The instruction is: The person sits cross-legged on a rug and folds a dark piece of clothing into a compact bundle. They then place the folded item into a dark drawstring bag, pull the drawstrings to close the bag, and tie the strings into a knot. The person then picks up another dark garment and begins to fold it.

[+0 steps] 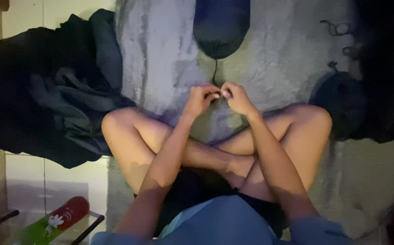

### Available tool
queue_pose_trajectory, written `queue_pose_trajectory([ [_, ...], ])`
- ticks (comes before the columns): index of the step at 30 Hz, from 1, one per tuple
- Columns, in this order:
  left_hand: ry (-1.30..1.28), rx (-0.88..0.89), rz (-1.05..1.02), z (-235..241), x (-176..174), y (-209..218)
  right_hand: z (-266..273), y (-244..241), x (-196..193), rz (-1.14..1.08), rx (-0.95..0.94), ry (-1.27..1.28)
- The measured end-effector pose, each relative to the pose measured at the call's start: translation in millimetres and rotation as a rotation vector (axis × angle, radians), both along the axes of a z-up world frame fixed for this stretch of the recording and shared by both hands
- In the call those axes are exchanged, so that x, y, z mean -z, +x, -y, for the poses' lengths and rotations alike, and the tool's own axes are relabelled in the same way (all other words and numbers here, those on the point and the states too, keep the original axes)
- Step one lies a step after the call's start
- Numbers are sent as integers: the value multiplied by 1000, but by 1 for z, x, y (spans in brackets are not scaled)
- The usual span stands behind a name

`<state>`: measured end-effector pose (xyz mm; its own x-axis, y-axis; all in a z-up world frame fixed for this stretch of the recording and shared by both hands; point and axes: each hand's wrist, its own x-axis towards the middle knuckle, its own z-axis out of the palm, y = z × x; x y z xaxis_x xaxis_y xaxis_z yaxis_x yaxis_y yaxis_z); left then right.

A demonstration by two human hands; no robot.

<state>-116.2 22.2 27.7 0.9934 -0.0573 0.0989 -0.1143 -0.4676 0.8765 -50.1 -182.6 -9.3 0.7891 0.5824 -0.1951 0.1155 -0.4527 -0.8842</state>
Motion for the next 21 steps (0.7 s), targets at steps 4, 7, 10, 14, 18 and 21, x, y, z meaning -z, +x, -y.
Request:
queue_pose_trajectory([
  [4, -96, -40, 121, -4, -1, 12, -3, 0, 0, -92, 85, 286],
  [7, -94, -41, 113, -3, 5, 17, -6, 1, 17, -227, 138, 425],
  [10, -45, -46, 140, -2, 2, 19, -5, 3, 22, -206, 138, 439],
  [14, -2, -48, 218, -2, -1, 19, 4, 5, -4, -317, 158, 550],
  [18, -31, -78, 337, 0, 17, 26, 21, -6, -123, -514, 6, 893],
  [21, -307, -116, 359, 7, 58, 31, 49, -15, -165, -456, -427, 856],
])
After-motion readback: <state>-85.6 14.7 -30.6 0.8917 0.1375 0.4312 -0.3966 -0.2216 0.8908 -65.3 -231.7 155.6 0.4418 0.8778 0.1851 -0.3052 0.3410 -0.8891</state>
